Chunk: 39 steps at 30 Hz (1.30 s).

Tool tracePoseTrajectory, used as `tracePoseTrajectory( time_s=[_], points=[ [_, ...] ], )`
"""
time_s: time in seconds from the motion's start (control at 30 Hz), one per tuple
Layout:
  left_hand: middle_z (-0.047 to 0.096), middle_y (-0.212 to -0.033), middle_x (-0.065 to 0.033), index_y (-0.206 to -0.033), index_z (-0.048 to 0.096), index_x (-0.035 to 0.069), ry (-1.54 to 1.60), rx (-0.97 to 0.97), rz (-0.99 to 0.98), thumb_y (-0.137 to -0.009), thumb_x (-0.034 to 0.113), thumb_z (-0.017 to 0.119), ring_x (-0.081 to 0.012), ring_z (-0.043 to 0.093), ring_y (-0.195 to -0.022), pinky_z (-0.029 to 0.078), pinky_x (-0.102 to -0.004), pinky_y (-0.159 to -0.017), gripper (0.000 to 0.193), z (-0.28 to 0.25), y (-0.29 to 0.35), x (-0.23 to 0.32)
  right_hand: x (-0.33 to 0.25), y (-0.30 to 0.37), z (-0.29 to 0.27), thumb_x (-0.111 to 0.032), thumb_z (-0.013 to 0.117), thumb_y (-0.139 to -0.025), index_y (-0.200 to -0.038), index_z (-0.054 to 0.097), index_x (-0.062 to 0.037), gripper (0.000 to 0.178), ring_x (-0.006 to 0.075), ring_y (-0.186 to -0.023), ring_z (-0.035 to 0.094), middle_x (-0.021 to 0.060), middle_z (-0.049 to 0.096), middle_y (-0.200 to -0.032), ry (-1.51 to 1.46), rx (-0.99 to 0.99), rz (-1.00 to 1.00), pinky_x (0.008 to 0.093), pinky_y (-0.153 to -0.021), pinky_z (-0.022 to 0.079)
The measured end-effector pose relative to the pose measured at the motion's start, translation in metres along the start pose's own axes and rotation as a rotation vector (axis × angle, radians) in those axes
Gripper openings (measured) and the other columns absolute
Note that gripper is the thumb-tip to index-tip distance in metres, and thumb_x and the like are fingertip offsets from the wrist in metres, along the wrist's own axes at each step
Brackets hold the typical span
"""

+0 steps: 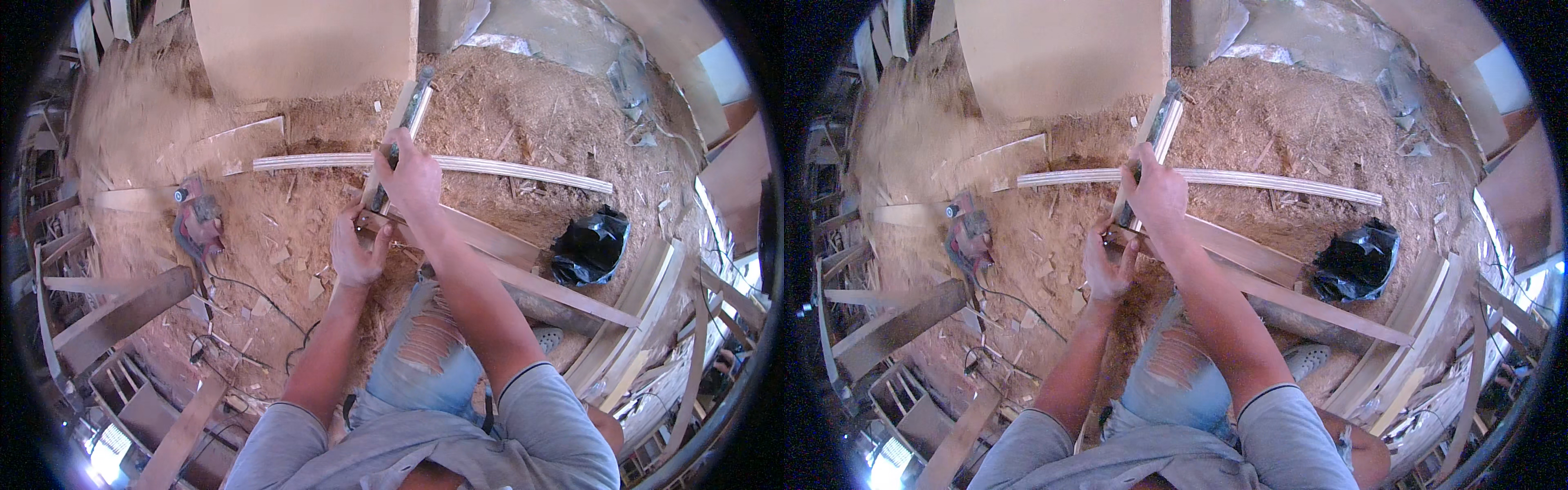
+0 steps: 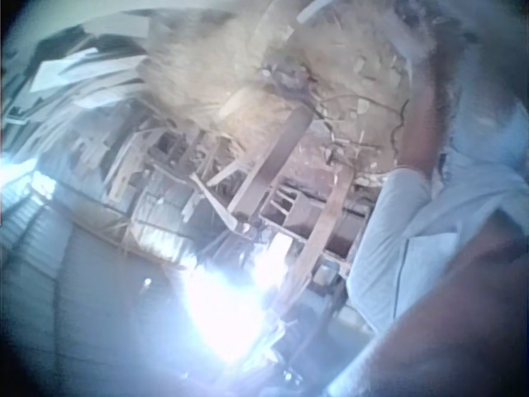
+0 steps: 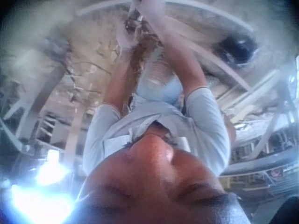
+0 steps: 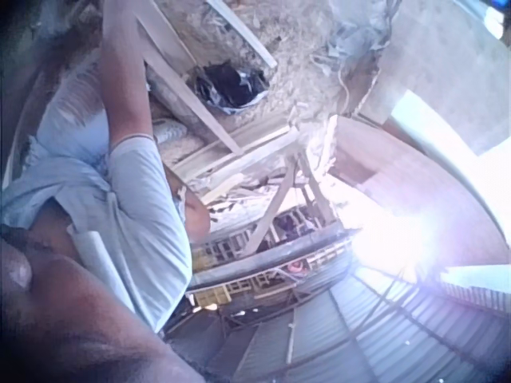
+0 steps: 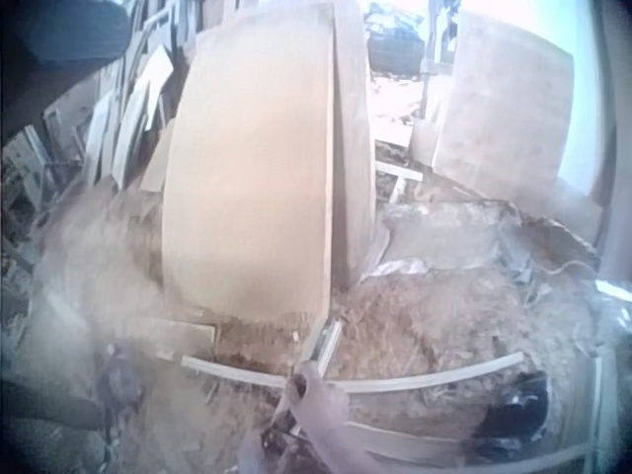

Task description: The person constructs a wooden frame by hammering nails into wooden planks and shaping pieces with an axe, then cuts a wooden board using a circular saw.

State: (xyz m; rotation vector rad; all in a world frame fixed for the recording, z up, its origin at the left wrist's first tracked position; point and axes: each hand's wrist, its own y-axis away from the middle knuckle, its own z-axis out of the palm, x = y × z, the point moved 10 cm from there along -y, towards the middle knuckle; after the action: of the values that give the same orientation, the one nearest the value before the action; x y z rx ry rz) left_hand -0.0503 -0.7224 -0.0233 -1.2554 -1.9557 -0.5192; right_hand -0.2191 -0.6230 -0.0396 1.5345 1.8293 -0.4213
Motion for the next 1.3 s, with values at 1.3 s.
tracePoseTrajectory(
  time_s=[1.3],
  points=[
    [0.063,-0.137,-0.0182,-0.158,0.033,-0.006,0.415,-0.257,-0.293,-0.098,0.028,0.079,-0.0255,0.065,-0.121,0.053,-0.0383,-0.104,0.083,0.03,0.006,-0.038,0.004,-0.009,0.009,-0.042,0.08,-0.093,-0.112,0.059,-0.0146,0.039,0.0345,-0.063,0.075,0.0085,0.071,-0.068,-0.035,-0.187,-0.024,0.0475,-0.056,0.061]
  ],
)
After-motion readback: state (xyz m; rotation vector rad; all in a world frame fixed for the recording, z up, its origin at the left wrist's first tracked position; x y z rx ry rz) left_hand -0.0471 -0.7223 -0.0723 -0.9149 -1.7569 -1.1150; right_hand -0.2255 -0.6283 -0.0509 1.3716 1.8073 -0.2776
